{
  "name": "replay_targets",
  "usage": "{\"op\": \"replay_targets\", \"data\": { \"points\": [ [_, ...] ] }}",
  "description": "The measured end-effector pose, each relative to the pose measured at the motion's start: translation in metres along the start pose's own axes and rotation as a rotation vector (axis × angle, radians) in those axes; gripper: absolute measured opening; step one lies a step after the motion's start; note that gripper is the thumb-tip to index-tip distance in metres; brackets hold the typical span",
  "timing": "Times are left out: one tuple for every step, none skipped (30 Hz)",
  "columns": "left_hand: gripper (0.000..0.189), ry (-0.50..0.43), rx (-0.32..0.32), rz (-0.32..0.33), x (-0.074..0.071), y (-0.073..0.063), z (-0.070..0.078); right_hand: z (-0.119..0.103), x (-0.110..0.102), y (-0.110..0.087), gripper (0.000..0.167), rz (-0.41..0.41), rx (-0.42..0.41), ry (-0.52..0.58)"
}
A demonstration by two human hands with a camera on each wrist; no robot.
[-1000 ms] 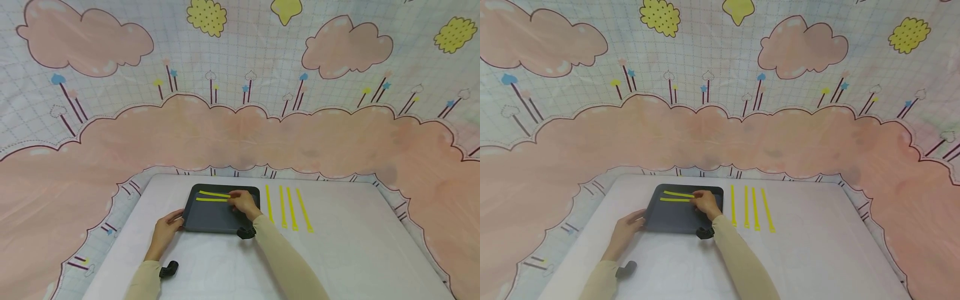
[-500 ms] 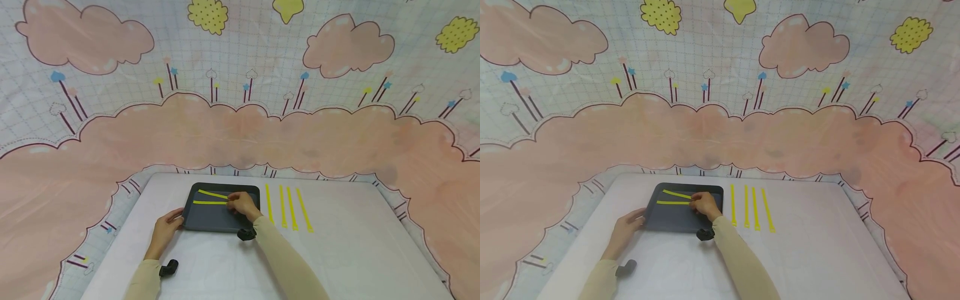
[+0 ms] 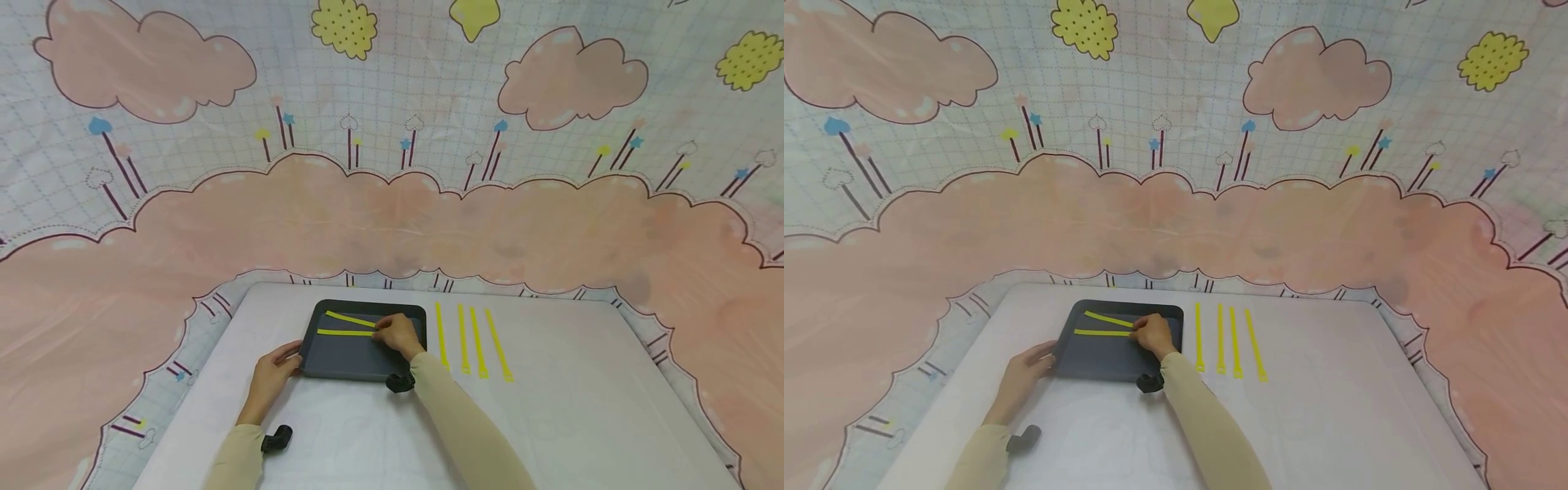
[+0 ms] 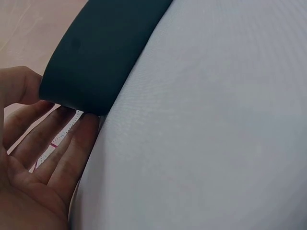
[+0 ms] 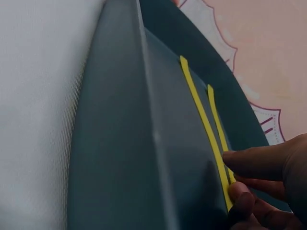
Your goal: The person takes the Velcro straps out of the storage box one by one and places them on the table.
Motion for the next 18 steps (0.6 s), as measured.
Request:
{"op": "replay_targets", "data": {
  "points": [
    [0.039, 0.002, 0.003, 0.000, -0.0001, -0.0003, 0.0006, 0.0004, 0.0001, 0.0004, 0.022, 0.003, 0.000, -0.006],
    [0.039, 0.004, 0.007, 0.000, -0.0001, -0.0007, 0.0012, 0.0003, 0.0001, 0.0006, 0.022, 0.007, -0.003, -0.018],
    [0.039, 0.002, 0.010, 0.000, 0.0000, -0.0008, 0.0016, 0.0004, 0.0001, 0.0008, 0.022, 0.012, -0.004, -0.031],
    [0.039, 0.004, 0.011, 0.000, 0.0000, -0.0008, 0.0016, 0.0003, -0.0002, 0.0010, 0.022, 0.017, -0.007, -0.045],
    [0.039, 0.004, 0.010, 0.000, 0.0002, -0.0007, 0.0013, -0.0001, -0.0005, 0.0010, 0.021, 0.023, -0.011, -0.060],
    [0.039, 0.002, 0.008, 0.001, 0.0002, -0.0005, 0.0009, 0.0000, -0.0008, 0.0009, 0.020, 0.029, -0.011, -0.076],
    [0.039, 0.002, 0.009, 0.003, 0.0002, -0.0005, 0.0009, 0.0000, -0.0011, 0.0008, 0.018, 0.034, -0.011, -0.090],
    [0.039, 0.002, 0.006, 0.003, 0.0002, -0.0005, 0.0006, 0.0000, -0.0016, 0.0007, 0.016, 0.041, -0.011, -0.103],
    [0.039, 0.000, 0.002, 0.003, 0.0002, -0.0002, 0.0002, 0.0002, -0.0019, 0.0006, 0.014, 0.046, -0.010, -0.111],
    [0.039, 0.000, 0.001, 0.001, 0.0003, -0.0004, 0.0004, 0.0002, -0.0023, 0.0006, 0.012, 0.052, -0.009, -0.117],
    [0.039, -0.003, -0.002, 0.001, 0.0001, -0.0006, 0.0004, 0.0002, -0.0025, 0.0005, 0.011, 0.055, -0.011, -0.125],
    [0.040, -0.004, -0.003, 0.002, -0.0001, -0.0011, 0.0009, 0.0001, -0.0026, 0.0004, 0.009, 0.058, -0.013, -0.132],
    [0.040, -0.006, -0.004, 0.000, -0.0002, -0.0013, 0.0012, -0.0002, -0.0026, 0.0003, 0.008, 0.059, -0.019, -0.137],
    [0.040, -0.008, -0.004, -0.003, -0.0002, -0.0016, 0.0015, -0.0007, -0.0024, 0.0003, 0.007, 0.060, -0.026, -0.145],
    [0.041, -0.008, -0.002, -0.005, -0.0002, -0.0019, 0.0018, -0.0009, -0.0022, 0.0002, 0.006, 0.059, -0.033, -0.150],
    [0.041, -0.010, 0.000, -0.007, -0.0002, -0.0021, 0.0021, -0.0014, -0.0020, 0.0001, 0.005, 0.058, -0.040, -0.156],
    [0.041, -0.011, 0.001, -0.007, -0.0004, -0.0022, 0.0021, -0.0017, -0.0019, 0.0000, 0.004, 0.056, -0.047, -0.163],
    [0.041, -0.010, 0.004, -0.008, -0.0004, -0.0024, 0.0022, -0.0020, -0.0017, -0.0002, 0.004, 0.054, -0.052, -0.171]
  ]
}}
Point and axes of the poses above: each hand's wrist, its own y-axis towards the middle knuckle, its own x-axis out of the palm, z = x × y, the point moved 10 cm from there along y, towards the middle knuckle, and after that the axes turned 9 degrees about y, right-handed, at the moved point
